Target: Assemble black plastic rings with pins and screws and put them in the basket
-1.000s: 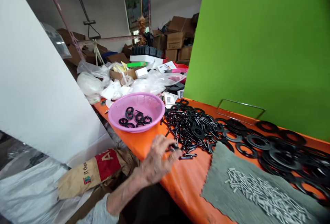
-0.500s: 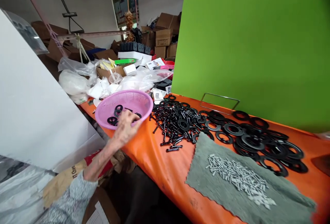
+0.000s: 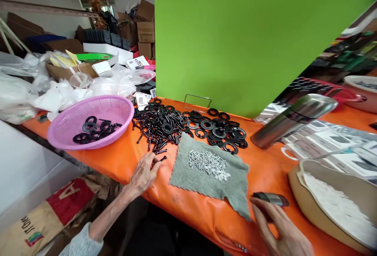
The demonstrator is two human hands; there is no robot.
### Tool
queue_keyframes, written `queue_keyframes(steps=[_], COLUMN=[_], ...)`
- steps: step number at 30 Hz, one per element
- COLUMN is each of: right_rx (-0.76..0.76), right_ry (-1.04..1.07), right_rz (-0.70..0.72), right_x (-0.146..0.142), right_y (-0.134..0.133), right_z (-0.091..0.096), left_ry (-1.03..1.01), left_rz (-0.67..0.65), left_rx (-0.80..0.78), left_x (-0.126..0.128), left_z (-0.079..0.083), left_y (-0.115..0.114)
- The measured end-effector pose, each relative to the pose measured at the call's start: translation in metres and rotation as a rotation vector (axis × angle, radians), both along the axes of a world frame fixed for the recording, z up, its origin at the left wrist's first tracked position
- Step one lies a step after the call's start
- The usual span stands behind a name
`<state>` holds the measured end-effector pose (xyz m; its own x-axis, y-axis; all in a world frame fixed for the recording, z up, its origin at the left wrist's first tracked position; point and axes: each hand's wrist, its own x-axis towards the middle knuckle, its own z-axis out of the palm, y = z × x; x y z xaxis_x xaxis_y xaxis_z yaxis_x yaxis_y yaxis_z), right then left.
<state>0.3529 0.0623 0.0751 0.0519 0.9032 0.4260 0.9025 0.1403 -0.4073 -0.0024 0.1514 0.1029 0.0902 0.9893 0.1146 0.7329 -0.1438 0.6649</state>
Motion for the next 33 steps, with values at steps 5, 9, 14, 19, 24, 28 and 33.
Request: queue_keyframes(steps=[5,9,14,19,24,28,33], right_rx=[-0.015,-0.100,-0.167,-0.185,-0.138,-0.076,-0.168], right_ry=[-0.059,-0.116,-0.133,-0.126,-0.061,0.050,0.308], right_rz=[0.107,0.072,0.057,0.022,-0.003,0.025,0.178], right_x=[-0.048,-0.055,-0.054,-0.059,-0.063,-0.064,-0.083], right_y=[0.048,0.062,0.067,0.066,0.064,0.059,0.037], right_z=[-0.010,-0.020,-0.019,-0.014,-0.010,0.002,0.024], left_ry=[-0.447,-0.671,-0.780,-0.859,-1.066,-1.389,-1.576], left_rz=[-0.080,-0.075,-0.063,-0.052,0.006,0.035,0.084], left_rx=[-0.356,-0.470,-0.500,-0.508,-0.622,-0.813,-0.915], left_x=[0.023,0.035,0.042,0.046,0.047,0.048,0.052], left_z=[0.016,0.017,0.019,0.024,0.029,0.028,0.025], left_y=[-0.044,-0.063,-0.070,-0.073,-0.073,-0.075,-0.078])
